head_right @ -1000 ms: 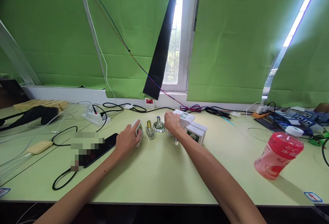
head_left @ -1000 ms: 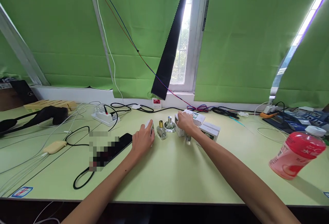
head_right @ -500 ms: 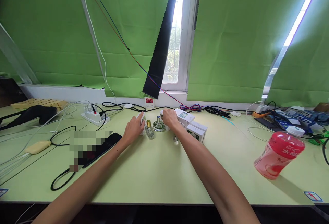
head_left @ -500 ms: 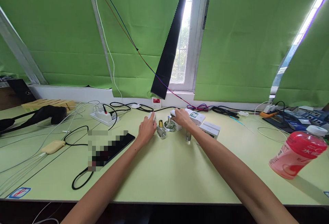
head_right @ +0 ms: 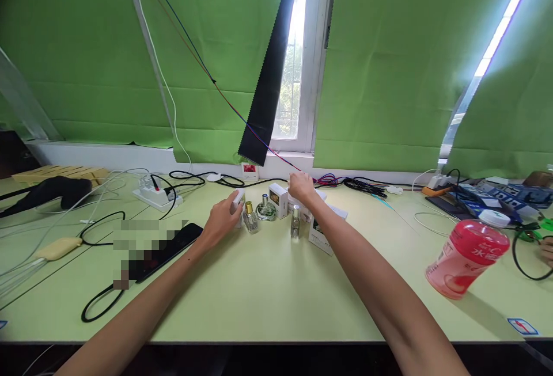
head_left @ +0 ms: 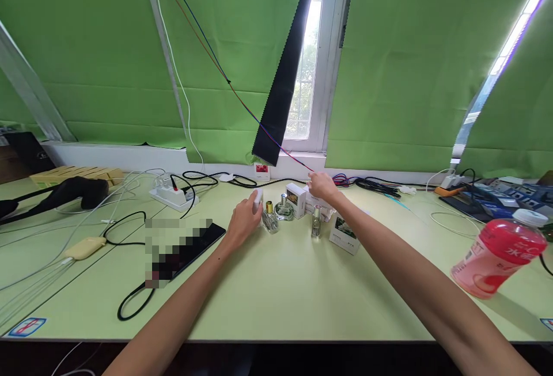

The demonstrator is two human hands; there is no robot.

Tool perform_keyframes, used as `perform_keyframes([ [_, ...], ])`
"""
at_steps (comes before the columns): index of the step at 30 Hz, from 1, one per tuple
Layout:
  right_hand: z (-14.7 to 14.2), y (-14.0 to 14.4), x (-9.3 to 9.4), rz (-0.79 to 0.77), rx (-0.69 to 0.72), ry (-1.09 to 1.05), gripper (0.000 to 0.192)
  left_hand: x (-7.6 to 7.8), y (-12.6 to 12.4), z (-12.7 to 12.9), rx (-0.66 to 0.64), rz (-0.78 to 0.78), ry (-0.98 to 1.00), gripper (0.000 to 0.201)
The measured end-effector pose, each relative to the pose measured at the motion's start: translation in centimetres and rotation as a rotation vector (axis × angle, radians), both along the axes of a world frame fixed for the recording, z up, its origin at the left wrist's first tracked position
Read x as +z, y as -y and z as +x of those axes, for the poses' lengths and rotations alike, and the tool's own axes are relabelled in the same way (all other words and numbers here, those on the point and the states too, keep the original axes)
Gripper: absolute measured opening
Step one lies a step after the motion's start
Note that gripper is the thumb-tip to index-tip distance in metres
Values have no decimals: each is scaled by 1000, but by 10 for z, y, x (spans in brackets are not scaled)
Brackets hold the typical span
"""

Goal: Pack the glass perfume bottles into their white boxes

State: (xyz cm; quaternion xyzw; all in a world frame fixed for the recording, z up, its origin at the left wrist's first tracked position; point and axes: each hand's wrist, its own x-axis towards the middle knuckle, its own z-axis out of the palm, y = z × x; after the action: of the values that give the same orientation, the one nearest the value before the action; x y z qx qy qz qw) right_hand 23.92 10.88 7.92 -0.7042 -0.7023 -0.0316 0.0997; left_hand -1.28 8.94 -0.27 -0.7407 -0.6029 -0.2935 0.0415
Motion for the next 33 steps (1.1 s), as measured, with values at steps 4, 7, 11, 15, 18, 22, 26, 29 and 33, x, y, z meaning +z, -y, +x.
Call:
perform_keyframes([
  [4,24,-7,-1,-125,-85,-13,48,-3,-1,1,-12,8,21,54],
  [7,34,-10,-5,-191,-73,-32,55,-6,-1,1,-18,18,58,55],
  [11,38,-12,-9,-229,-21,-57,62,-8,0,2,-29,26,108,55],
  [15,37,-12,-10,-256,-8,-63,85,-7,5,3,-28,20,134,56],
  [18,36,-11,-13,-256,-30,-55,95,-6,8,4,-33,19,151,57],
  [22,35,-10,-14,-232,-75,-39,91,-7,9,2,-33,12,178,59],
  [26,33,-7,-9,-183,-124,-24,85,-7,10,-1,-24,-1,204,60],
  [29,31,-1,0,-122,-133,-18,80,-4,13,-1,6,-1,213,56],
  [33,23,12,12,-13,-107,-17,80,2,19,2,54,27,224,52],
])
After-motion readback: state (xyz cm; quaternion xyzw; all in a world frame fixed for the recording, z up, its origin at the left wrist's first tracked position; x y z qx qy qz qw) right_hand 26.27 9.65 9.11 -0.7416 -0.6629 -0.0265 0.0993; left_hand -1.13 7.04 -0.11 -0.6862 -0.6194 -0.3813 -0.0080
